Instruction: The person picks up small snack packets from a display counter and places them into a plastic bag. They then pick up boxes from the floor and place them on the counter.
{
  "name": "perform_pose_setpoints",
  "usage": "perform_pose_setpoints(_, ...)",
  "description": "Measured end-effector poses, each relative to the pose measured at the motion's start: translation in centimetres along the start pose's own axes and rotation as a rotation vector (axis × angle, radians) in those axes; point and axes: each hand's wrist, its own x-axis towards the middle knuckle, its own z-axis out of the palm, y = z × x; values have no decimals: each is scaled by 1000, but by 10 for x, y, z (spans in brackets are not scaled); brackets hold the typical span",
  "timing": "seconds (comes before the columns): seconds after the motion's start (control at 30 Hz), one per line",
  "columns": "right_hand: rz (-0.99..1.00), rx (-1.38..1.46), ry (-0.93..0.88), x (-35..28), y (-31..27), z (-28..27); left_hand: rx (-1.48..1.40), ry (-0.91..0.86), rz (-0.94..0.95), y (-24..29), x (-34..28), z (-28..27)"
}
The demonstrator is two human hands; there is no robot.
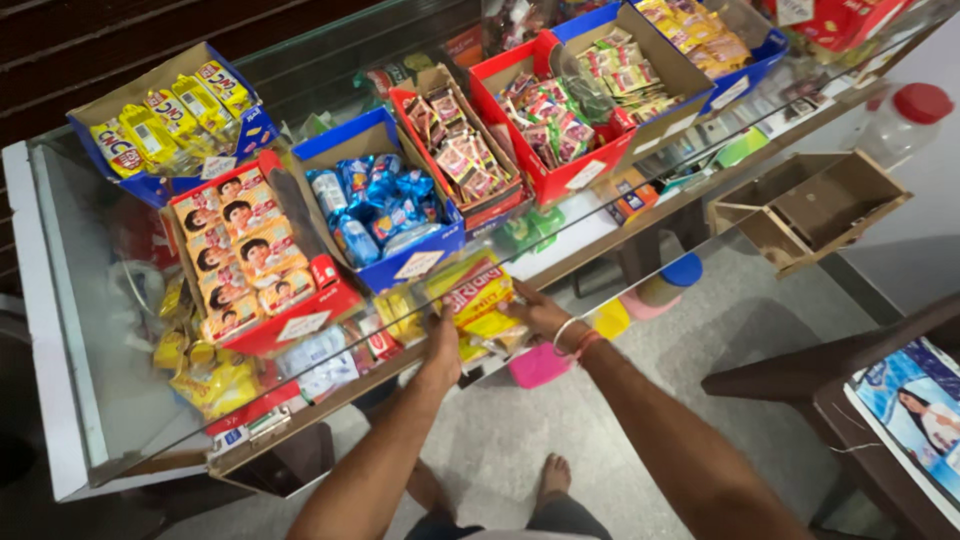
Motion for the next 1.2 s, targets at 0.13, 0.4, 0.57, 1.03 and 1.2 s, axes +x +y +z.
perform_pose_setpoints(0.13, 78, -98, -19, 51, -3, -17, -76, 30, 99, -6, 26, 7)
perform_pose_setpoints(0.4, -881, -933, 16, 173, 39, -40, -211, 100, 276, 2, 85, 9)
perform_pose_setpoints(0.57, -593, -391, 120, 201, 50, -21, -301, 5, 351, 18, 114, 10)
perform_pose_setpoints(1.03, -600, -507, -20, 143, 25, -16, 184, 133, 432, 21, 96, 9)
perform_pose_setpoints(1.2, -560, -1052, 57, 104, 22, -18, 1046, 316, 1002, 4, 40, 7)
